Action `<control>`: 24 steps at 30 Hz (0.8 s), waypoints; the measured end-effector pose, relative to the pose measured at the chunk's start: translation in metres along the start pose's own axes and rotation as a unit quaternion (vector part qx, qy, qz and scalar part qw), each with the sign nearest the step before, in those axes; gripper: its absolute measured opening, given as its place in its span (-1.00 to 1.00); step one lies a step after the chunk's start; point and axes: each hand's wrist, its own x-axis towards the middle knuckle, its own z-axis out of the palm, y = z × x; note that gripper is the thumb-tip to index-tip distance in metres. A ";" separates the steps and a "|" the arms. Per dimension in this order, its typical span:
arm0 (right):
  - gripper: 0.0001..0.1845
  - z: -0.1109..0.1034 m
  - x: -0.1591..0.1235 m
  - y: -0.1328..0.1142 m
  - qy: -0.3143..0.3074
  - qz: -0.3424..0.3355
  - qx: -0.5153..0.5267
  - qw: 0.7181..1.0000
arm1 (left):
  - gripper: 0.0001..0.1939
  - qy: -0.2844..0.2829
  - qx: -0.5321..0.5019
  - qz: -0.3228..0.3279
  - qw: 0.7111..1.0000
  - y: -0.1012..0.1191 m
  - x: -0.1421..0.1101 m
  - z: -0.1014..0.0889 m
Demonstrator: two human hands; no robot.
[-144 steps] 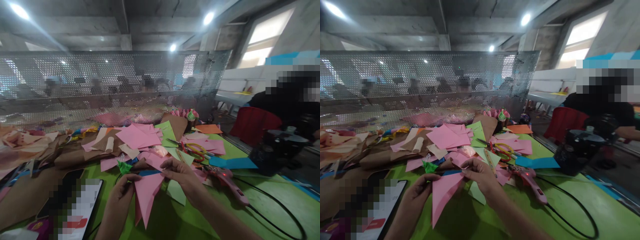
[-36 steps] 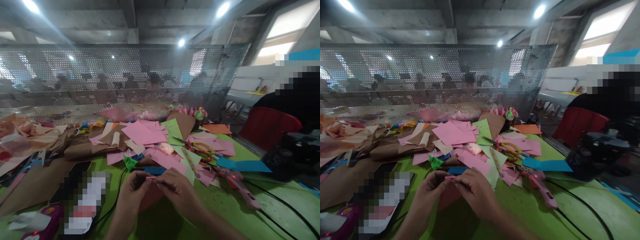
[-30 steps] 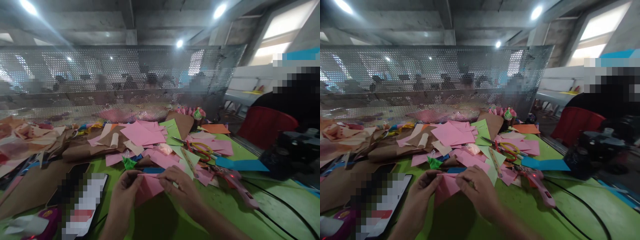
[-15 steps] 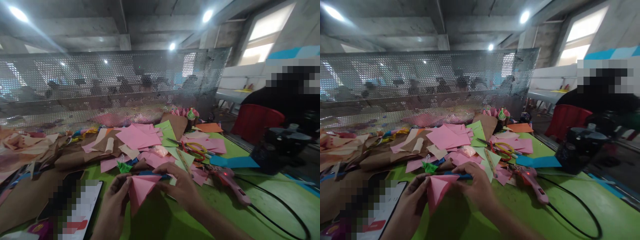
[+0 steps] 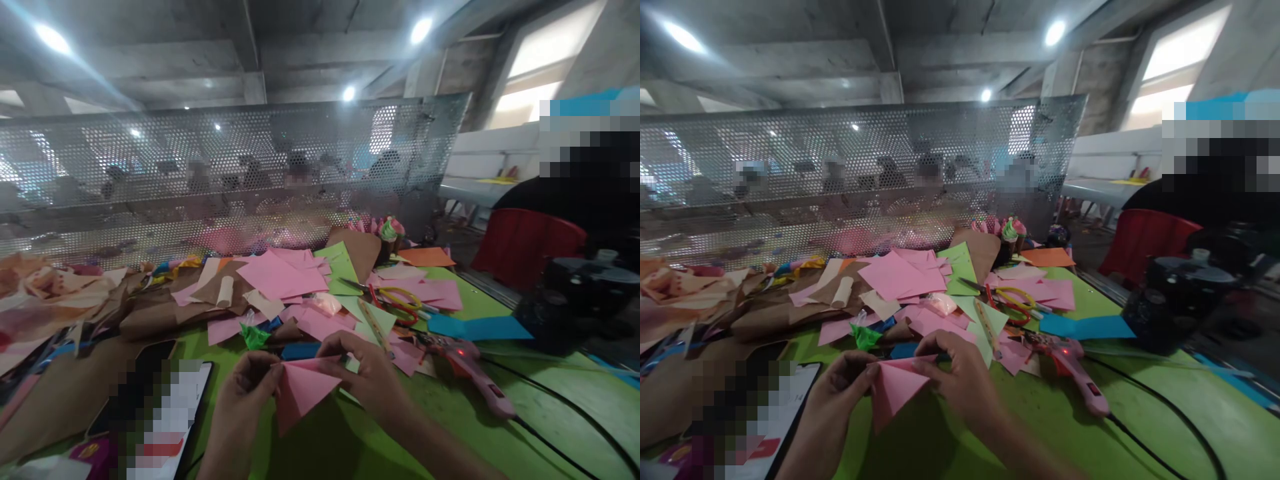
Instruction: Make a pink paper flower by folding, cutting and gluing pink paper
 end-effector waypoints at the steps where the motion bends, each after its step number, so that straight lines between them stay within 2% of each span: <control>1: -0.86 0.001 0.000 0.000 -0.007 -0.001 -0.005 1.000 | -0.73 -0.004 0.007 0.006 1.000 0.000 0.000 0.000; 7: -0.77 0.001 -0.001 -0.002 -0.015 0.019 -0.012 1.000 | -0.78 -0.046 0.038 0.007 0.998 -0.003 0.001 -0.004; 14: -0.66 0.002 0.004 -0.001 -0.030 0.095 0.080 0.992 | -0.80 -0.040 0.051 0.003 0.998 -0.002 0.002 -0.005; 18: -0.60 -0.002 0.004 0.000 -0.023 0.107 0.138 0.984 | -0.80 -0.019 0.055 0.012 0.998 -0.005 0.004 -0.008; 24: -0.57 -0.008 0.001 -0.008 -0.107 0.085 0.161 0.977 | -0.84 -0.003 0.111 0.056 0.992 -0.001 0.002 -0.009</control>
